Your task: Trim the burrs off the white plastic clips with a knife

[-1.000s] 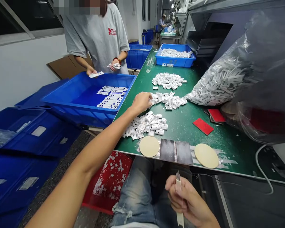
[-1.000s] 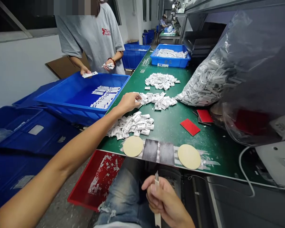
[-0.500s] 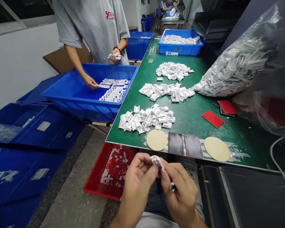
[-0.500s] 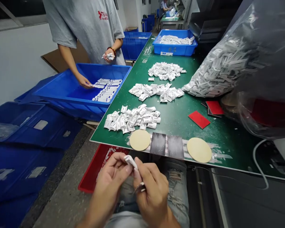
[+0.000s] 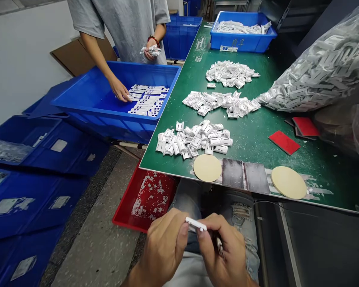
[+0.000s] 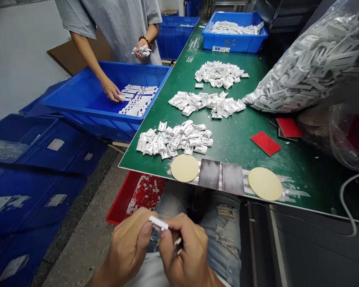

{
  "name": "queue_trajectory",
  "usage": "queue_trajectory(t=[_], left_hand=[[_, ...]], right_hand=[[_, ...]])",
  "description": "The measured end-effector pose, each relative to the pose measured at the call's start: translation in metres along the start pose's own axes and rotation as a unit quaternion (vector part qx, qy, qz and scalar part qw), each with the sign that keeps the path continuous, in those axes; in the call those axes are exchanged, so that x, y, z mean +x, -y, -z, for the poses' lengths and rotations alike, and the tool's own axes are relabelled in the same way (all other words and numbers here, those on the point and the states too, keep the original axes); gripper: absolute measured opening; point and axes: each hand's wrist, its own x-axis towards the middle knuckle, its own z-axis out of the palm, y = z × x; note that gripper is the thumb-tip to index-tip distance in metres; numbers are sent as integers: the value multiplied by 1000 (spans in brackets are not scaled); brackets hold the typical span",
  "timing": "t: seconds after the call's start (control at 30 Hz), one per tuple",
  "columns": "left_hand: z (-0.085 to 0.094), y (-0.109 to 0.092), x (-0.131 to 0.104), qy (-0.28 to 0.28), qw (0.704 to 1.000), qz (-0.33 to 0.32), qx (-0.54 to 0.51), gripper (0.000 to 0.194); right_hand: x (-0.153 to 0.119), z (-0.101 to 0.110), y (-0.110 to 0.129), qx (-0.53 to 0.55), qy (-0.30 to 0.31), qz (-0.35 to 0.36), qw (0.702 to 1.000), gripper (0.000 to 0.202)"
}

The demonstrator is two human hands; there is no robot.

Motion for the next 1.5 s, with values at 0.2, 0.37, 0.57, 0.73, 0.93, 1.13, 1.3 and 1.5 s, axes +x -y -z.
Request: queue_trajectory(t=[0.2, 0.37, 0.57, 0.73, 0.93, 1.13, 1.3, 1.5], left_hand=[[19, 66, -12, -31, 978, 203, 37, 25], [20, 33, -8, 5, 945, 306, -118, 57], [-6, -17, 9, -22, 849, 372, -375, 24], [0, -13, 24, 84, 799, 330, -497, 27], [9, -34, 37, 119, 756, 390, -512, 16], [10, -38, 37, 129, 740, 408, -518, 14], [9, -39, 37, 117, 743, 413, -513, 14], [8, -38, 36, 113, 742, 414, -515, 14]], right_hand=[[-20, -2, -3, 78, -37, -172, 981, 15], [-9, -13, -8, 205, -11, -359, 911, 34], [-9, 2, 0, 152, 115, -308, 932, 32], [15, 51, -1, -181, 193, 38, 964, 19], [36, 68, 2, -339, 217, 203, 893, 51], [36, 65, 6, -402, 187, 229, 866, 57], [34, 64, 6, -421, 172, 218, 864, 59], [31, 62, 5, -416, 171, 222, 865, 57]])
